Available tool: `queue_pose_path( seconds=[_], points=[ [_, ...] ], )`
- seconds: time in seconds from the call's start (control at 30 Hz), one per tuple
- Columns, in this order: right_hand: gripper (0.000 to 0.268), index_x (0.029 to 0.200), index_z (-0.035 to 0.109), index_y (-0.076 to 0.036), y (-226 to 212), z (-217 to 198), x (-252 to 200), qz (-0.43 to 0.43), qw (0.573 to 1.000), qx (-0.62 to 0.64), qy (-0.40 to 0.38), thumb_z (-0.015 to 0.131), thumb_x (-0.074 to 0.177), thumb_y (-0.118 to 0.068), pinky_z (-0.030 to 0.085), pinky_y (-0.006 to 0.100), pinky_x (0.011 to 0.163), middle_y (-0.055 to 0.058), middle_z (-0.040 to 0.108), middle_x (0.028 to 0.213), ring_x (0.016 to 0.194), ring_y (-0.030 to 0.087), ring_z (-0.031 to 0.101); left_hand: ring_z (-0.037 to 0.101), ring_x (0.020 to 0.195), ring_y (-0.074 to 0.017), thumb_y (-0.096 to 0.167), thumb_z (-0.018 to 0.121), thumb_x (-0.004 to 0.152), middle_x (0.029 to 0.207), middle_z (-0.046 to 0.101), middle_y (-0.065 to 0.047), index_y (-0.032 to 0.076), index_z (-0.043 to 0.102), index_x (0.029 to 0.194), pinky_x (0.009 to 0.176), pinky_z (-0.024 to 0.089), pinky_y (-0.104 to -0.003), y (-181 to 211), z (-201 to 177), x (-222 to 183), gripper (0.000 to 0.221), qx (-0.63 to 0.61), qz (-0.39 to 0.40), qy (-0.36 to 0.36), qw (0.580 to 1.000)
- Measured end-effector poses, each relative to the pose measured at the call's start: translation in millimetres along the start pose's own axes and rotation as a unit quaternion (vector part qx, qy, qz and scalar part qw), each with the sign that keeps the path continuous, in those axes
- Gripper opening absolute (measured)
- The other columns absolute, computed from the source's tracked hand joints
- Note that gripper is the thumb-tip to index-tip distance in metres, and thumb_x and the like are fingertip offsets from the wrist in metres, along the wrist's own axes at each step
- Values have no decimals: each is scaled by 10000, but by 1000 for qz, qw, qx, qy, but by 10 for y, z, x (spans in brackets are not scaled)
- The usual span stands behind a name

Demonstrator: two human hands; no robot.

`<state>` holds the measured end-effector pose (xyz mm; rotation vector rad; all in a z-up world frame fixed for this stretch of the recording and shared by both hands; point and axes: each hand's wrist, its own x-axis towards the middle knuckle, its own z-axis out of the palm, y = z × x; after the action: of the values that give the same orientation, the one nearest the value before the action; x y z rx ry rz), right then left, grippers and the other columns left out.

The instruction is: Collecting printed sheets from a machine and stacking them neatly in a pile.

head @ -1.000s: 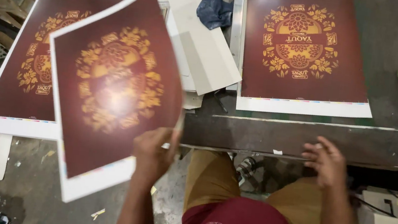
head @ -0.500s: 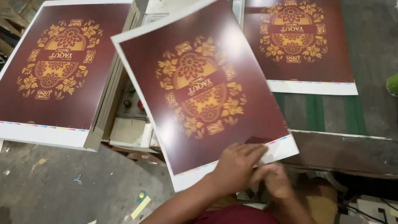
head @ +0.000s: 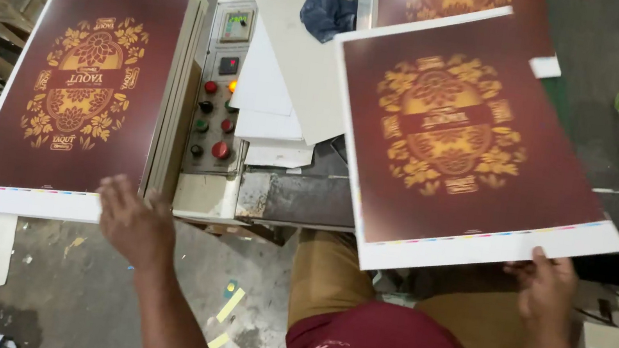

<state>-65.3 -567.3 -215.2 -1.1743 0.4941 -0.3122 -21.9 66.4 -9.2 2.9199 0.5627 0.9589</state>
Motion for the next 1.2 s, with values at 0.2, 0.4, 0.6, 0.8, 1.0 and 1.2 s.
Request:
queue_pose_path(
  seconds=[0.2, 0.4, 0.6, 0.8, 1.0, 1.2],
  points=[
    [195, 1345, 562, -36, -93, -423, -101, -12, 1000, -1, 12, 562, 1154, -73, 580, 344, 690, 87, 673, 1043, 846, 194, 671, 493, 1383, -445, 523, 558, 1068, 1508, 516, -299, -124, 526, 1462, 1034, 394, -562, -650, 376, -181, 758, 159, 47, -42, 985],
    [264, 1381, 576, -27, -349, -276, -359, 5, 996, -56, 76, 576, 1118, -57, 597, 354, 712, 95, 690, 1114, 876, 203, 694, 645, 1275, -386, 432, 551, 1080, 1417, 657, -246, -7, 668, 1372, 1003, 526, -501, -790, 54, 90, 541, 99, 61, -130, 985],
    [161, 1306, 553, 18, -70, -516, -322, -12, 1000, -17, 21, 601, 1175, -63, 593, 363, 740, 111, 678, 1084, 896, 214, 686, 736, 785, -394, 370, 581, 1142, 872, 755, -225, 94, 791, 1029, 739, 574, -500, -667, -434, 482, 365, 173, 23, -220, 960],
    [249, 1360, 532, -48, -23, -82, -93, 3, 999, -34, -11, 562, 1119, -100, 599, 337, 654, 112, 691, 1054, 808, 208, 706, 644, 641, -318, 210, 667, 1121, 742, 658, -102, 110, 600, 795, 602, 499, -438, -14, -582, 270, 347, 99, 162, 17, 982],
    [224, 1337, 531, -7, -137, 358, 572, -14, 997, -66, -38, 565, 1138, -105, 565, 330, 630, 122, 692, 1043, 824, 227, 704, 609, 536, -310, 168, 702, 1016, 679, 630, -110, 74, 552, 730, 535, 484, -442, 828, -622, 54, 336, -68, 192, -14, 979],
    [367, 1451, 493, -10, -209, 442, 873, 31, 995, -66, -67, 522, 1122, -170, 568, 340, 663, 148, 724, 1085, 838, 218, 698, 614, 566, -332, 160, 710, 981, 685, 642, -115, 61, 600, 750, 538, 469, -441, 1092, -768, -49, 275, -120, 188, -19, 975]
  ],
)
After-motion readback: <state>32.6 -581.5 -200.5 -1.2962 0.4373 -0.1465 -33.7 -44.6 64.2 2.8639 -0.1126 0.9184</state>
